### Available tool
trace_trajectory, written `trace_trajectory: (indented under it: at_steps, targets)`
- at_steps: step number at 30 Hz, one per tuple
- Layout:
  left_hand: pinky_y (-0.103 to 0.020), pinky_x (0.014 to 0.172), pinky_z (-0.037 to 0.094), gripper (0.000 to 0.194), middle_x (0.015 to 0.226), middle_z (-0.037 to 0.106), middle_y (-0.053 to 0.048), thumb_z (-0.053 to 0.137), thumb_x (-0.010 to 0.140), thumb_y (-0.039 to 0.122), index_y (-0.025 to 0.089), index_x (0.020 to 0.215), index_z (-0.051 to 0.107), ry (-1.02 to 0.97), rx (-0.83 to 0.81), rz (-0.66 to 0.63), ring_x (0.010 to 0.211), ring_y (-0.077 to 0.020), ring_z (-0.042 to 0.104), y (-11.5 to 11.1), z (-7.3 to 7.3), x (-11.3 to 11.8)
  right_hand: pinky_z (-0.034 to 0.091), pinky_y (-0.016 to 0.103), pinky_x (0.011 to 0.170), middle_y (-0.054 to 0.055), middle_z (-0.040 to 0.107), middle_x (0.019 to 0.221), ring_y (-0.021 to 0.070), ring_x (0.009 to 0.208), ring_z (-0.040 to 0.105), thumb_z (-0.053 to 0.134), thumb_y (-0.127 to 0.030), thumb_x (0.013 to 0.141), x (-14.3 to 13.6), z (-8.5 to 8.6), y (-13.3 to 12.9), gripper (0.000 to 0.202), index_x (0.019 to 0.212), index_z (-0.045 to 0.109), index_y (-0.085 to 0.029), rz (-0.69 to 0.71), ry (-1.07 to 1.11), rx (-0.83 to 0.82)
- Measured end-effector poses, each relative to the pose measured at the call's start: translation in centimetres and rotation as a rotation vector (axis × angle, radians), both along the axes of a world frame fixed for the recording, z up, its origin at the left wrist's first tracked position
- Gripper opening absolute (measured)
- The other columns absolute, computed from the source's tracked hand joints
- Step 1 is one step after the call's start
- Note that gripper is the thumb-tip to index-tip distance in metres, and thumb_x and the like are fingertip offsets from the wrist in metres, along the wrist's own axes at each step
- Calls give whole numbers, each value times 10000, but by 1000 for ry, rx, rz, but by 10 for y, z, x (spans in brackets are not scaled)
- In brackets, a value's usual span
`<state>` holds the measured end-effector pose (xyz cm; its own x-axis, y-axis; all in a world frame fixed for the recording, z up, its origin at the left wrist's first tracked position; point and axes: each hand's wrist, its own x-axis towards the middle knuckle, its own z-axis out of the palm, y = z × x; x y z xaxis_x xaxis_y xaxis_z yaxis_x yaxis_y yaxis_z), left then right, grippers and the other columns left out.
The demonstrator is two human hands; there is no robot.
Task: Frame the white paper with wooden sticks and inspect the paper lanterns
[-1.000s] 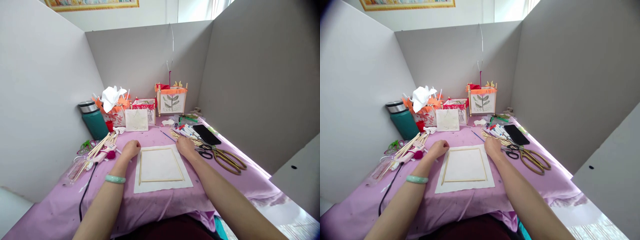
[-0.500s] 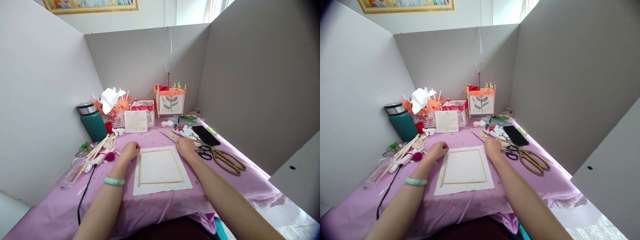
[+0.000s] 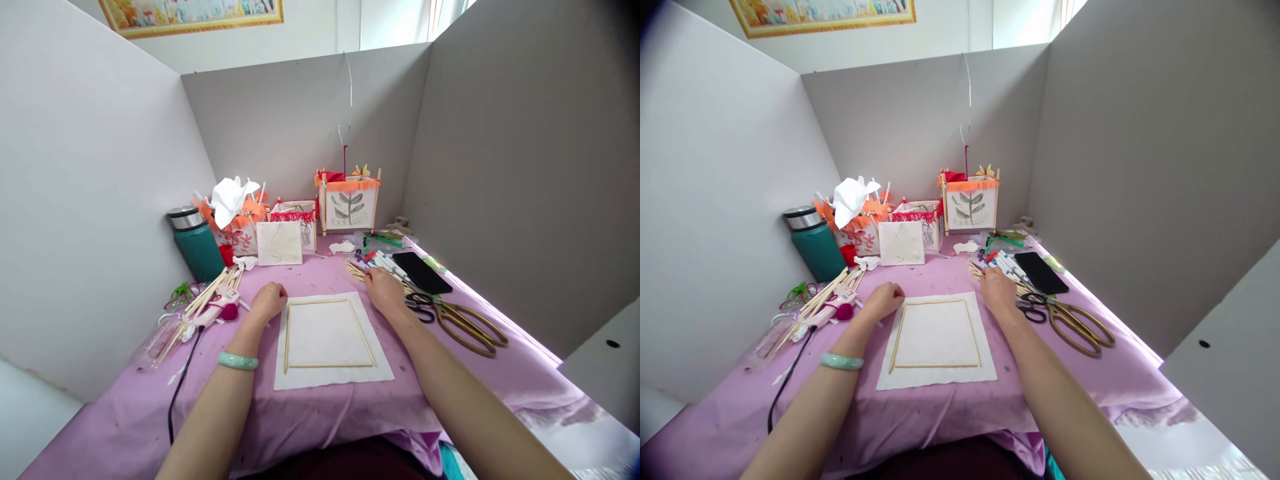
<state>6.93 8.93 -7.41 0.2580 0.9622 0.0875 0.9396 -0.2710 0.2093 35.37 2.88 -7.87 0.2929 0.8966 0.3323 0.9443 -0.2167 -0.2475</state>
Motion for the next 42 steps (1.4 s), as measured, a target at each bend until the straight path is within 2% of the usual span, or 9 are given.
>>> trace_trajectory:
  at_steps: [5, 8, 15, 25, 35, 40, 42]
  targets:
    - [-252, 781, 468, 240, 920, 702, -79, 499, 737, 139, 179, 856, 704, 1, 12, -3, 882, -195, 637, 1, -2, -1, 386, 247, 789, 57, 659, 1063, 175, 984, 586, 407, -265, 919, -15, -3, -4, 267, 978, 659, -201, 275, 0, -63]
    - [-249, 769, 465, 240, 917, 700, -76, 500, 733, 137, 182, 854, 702, -8, 18, -6, 874, -191, 636, 1, -3, -1, 374, 248, 761, 50, 672, 1000, 174, 944, 592, 446, -248, 891, -15, -8, -3, 229, 935, 665, -196, 349, -3, -121]
    - [-250, 742, 467, 233, 877, 702, -63, 508, 729, 132, 187, 855, 696, -27, 16, -10, 844, -186, 636, 1, -4, -2, 353, 249, 735, 46, 662, 1014, 172, 947, 580, 443, -235, 880, -15, -12, 0, 221, 947, 650, -195, 353, 8, -127]
    - [-234, 768, 456, 197, 962, 647, -82, 510, 751, 125, 167, 816, 691, -40, 24, -32, 857, -170, 617, -2, -2, -4, 326, 252, 691, 36, 662, 976, 169, 910, 578, 467, -236, 857, -10, -15, 3, 184, 904, 640, -196, 362, 47, -136]
    - [-242, 760, 455, 173, 946, 663, -88, 526, 751, 137, 161, 796, 691, -45, 26, -33, 852, -176, 621, 0, -3, -4, 306, 265, 667, 39, 660, 963, 176, 880, 581, 462, -237, 850, -11, -17, 5, 171, 876, 627, -200, 339, 41, -132]
    - [-243, 707, 457, 177, 849, 684, -73, 525, 742, 136, 161, 791, 693, -49, 9, -34, 787, -175, 630, -1, -3, -3, 307, 267, 673, 38, 664, 960, 180, 881, 582, 465, -240, 853, -12, -16, 3, 170, 887, 628, -201, 340, 41, -125]
    - [-251, 721, 454, 180, 892, 685, -83, 526, 742, 144, 159, 802, 694, -51, 18, -33, 817, -184, 627, -2, -3, -3, 304, 266, 669, 38, 665, 958, 179, 875, 580, 469, -240, 853, -12, -16, 3, 169, 884, 630, -201, 342, 41, -127]
